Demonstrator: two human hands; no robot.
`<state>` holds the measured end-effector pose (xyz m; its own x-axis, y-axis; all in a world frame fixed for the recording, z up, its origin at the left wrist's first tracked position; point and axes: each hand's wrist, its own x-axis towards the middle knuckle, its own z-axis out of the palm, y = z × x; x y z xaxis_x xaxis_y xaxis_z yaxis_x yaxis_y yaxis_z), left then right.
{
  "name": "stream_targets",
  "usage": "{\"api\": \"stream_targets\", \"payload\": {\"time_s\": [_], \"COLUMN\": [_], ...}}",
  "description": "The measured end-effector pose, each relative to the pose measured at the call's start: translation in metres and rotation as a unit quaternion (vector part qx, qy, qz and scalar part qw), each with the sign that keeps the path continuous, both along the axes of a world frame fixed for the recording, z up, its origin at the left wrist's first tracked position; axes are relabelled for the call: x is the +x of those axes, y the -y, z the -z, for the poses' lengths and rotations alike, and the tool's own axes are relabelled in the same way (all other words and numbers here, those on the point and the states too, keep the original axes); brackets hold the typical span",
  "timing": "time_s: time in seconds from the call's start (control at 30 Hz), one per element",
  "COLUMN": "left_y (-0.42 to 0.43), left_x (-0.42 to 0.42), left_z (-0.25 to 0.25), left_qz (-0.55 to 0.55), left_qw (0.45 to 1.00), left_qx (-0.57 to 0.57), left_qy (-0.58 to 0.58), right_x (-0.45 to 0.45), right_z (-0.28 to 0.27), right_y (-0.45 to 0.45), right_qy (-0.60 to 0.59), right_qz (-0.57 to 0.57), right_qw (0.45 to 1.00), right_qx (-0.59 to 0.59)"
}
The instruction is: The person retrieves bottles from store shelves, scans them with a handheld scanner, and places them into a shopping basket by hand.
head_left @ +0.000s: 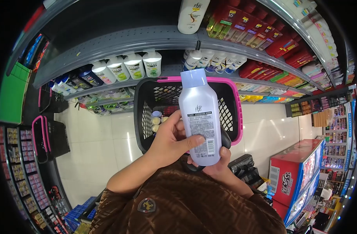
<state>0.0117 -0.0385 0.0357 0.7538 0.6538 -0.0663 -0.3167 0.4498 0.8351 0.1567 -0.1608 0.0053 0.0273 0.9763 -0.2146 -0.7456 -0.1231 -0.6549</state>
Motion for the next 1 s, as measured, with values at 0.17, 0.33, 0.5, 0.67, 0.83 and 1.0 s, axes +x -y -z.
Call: {"api": "stream_targets", "payload": {"time_s": [0.17,0.33,0.5,0.67,0.83,1.0], "left_y": [-0.003,-0.002,-0.001,0.002,0.006,0.014], "left_x": [0.003,0.010,0.023,0.036,0.048,0.056], "left_z": [0.001,0.000,0.001,0.000,0.003,0.000], "left_qz": [0.011,0.029,0.042,0.038,0.025,0.022], "left_qw": [0.999,1.000,0.999,0.999,0.999,0.999], "left_qx": [0.032,-0.005,0.009,0.022,0.024,0.000], "left_qy": [0.000,0.007,0.009,0.004,-0.015,-0.024], "right_x": [-0.004,0.000,0.010,0.021,0.036,0.047], "right_z": [-0.007,-0.004,-0.008,-0.009,0.001,-0.003], "right_y": [-0.002,0.004,0.006,0.008,0.010,0.014], "right_qy": [0.011,0.002,0.014,0.019,0.010,0.020], "right_qz": [0.029,0.052,0.057,0.059,0.046,0.032], "right_qw": [1.000,0.999,0.998,0.998,0.999,0.999], "right_qx": [-0.002,-0.007,-0.011,-0.017,-0.012,-0.036]}}
